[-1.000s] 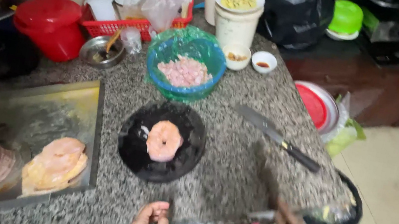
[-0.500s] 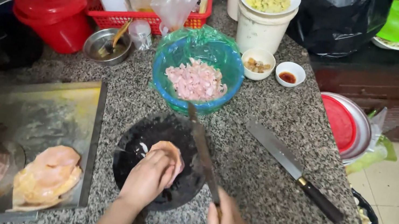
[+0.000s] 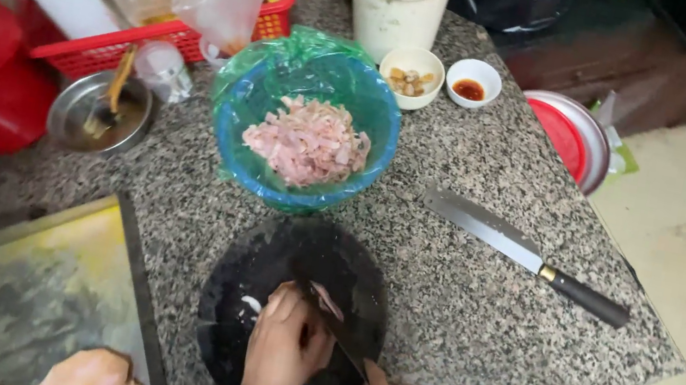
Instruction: The person slices thin pieces of meat from a vertical rotisserie using a long knife. They then transfer the sliced meat to a black cutting board and chop it into smaller pieces, placing the chopped meat into a blue bowl.
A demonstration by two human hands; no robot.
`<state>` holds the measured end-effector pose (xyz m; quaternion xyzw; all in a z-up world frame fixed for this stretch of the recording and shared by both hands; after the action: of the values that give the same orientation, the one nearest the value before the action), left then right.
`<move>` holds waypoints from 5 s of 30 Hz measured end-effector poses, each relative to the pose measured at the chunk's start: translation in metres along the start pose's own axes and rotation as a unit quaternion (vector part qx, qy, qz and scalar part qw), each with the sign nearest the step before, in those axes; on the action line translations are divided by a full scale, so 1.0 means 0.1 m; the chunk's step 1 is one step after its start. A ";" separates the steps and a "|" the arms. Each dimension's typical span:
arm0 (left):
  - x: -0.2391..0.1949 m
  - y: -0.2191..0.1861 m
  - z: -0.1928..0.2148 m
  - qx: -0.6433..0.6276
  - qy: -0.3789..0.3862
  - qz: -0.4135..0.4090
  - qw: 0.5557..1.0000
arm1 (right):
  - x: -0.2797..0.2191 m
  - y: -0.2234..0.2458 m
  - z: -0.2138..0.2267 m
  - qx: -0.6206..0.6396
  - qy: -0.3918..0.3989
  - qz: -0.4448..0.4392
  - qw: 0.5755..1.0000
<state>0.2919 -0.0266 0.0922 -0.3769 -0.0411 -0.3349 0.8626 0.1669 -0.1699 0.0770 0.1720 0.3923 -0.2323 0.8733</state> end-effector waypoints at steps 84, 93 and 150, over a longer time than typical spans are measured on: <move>0.01 -0.05 -0.06 0.028 -0.082 0.013 0.996 | 0.27 0.49 0.42 -0.072 -0.054 0.142 0.986; -0.09 0.07 -0.16 0.052 -0.033 0.070 0.996 | -0.46 0.18 0.78 -0.069 0.164 0.023 0.984; -0.19 -0.01 0.13 0.030 -0.090 0.006 0.995 | -0.41 0.23 0.67 -0.102 0.235 0.038 0.966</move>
<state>0.2786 -0.0077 0.0956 -0.3795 -0.1261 -0.2929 0.8685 0.1962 -0.1720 0.1536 0.1464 0.6016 -0.1106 0.7774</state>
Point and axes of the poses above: each hand's wrist, its own x-axis towards the middle knuckle, its own z-axis out of the back of the hand, y = z × x, the point moved 2 cm from there along x, towards the middle knuckle, and after that the axes turned 8 degrees about -z, right-handed, at the moved point
